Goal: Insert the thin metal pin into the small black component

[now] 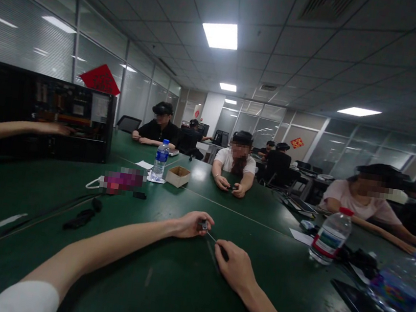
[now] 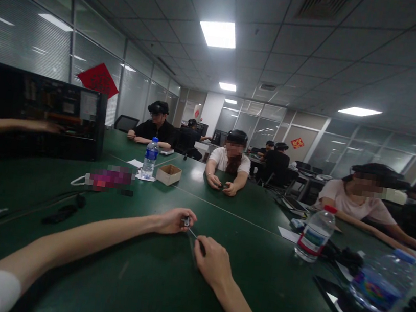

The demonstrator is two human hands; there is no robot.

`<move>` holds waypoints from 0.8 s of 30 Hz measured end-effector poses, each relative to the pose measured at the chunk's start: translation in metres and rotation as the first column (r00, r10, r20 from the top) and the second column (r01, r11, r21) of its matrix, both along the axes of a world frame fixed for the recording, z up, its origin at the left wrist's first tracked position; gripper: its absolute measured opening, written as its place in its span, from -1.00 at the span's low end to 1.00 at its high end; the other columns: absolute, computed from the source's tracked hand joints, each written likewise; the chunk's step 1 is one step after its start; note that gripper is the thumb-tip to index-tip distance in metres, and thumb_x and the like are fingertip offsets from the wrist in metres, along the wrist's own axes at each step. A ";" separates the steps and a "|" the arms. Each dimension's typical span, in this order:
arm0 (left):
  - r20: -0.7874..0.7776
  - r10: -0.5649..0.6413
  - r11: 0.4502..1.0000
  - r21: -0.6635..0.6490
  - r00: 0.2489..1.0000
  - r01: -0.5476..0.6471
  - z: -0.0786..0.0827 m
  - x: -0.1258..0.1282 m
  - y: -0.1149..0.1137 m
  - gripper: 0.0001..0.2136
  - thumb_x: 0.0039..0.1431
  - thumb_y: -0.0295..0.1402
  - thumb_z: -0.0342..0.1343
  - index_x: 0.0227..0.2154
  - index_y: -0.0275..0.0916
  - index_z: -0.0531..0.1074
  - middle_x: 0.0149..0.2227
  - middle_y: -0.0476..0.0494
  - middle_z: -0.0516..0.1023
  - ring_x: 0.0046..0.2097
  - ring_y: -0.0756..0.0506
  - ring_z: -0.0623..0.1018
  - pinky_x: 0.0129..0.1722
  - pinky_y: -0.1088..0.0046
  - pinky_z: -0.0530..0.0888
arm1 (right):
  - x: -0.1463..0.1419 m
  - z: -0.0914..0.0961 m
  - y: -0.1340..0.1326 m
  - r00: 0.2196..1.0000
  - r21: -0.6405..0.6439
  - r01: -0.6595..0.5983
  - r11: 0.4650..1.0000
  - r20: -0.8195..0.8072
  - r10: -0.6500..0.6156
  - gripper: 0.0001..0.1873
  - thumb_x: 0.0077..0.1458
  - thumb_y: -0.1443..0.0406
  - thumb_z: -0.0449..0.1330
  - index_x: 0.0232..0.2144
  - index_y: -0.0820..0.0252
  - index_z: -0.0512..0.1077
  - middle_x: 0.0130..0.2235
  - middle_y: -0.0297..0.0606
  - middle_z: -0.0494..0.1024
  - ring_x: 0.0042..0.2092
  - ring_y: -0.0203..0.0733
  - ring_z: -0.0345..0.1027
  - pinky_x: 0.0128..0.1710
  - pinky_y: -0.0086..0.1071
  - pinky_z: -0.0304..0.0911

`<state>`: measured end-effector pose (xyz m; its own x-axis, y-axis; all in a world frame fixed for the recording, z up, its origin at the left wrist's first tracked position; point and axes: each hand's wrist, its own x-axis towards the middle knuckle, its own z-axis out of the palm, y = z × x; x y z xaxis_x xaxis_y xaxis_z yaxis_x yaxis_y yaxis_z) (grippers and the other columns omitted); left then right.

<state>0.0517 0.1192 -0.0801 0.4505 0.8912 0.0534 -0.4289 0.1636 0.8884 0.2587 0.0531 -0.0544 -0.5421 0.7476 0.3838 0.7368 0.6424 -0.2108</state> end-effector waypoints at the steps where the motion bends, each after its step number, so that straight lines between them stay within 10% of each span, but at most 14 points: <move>1: -0.002 0.003 1.000 0.005 1.000 -0.003 0.001 0.000 -0.001 -0.80 -0.02 -0.44 0.00 -0.32 -0.38 0.43 -0.43 -0.16 0.39 -0.43 0.01 0.38 -0.43 0.53 0.25 | 0.000 0.000 -0.001 1.000 0.000 -0.002 1.000 0.004 0.002 -0.61 0.23 0.14 -0.09 -0.19 0.16 0.47 -0.28 -0.23 0.53 -0.32 -0.24 0.39 -0.30 -0.44 0.22; 24: -0.036 0.014 0.999 0.043 0.999 -0.012 0.002 0.002 -0.008 -0.73 -0.04 -0.46 0.00 -0.25 -0.41 0.45 -0.33 -0.22 0.44 -0.32 -0.04 0.43 -0.32 0.49 0.29 | -0.002 0.004 -0.007 0.991 0.031 0.108 0.994 0.073 -0.110 -0.63 0.24 0.16 -0.11 -0.20 0.12 0.46 -0.27 -0.24 0.52 -0.30 -0.24 0.39 -0.28 -0.45 0.20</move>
<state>0.0537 0.1113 -0.0783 0.4411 0.8943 0.0758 -0.3982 0.1194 0.9095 0.2563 0.0458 -0.0505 -0.4853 0.7941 0.3659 0.8160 0.5617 -0.1367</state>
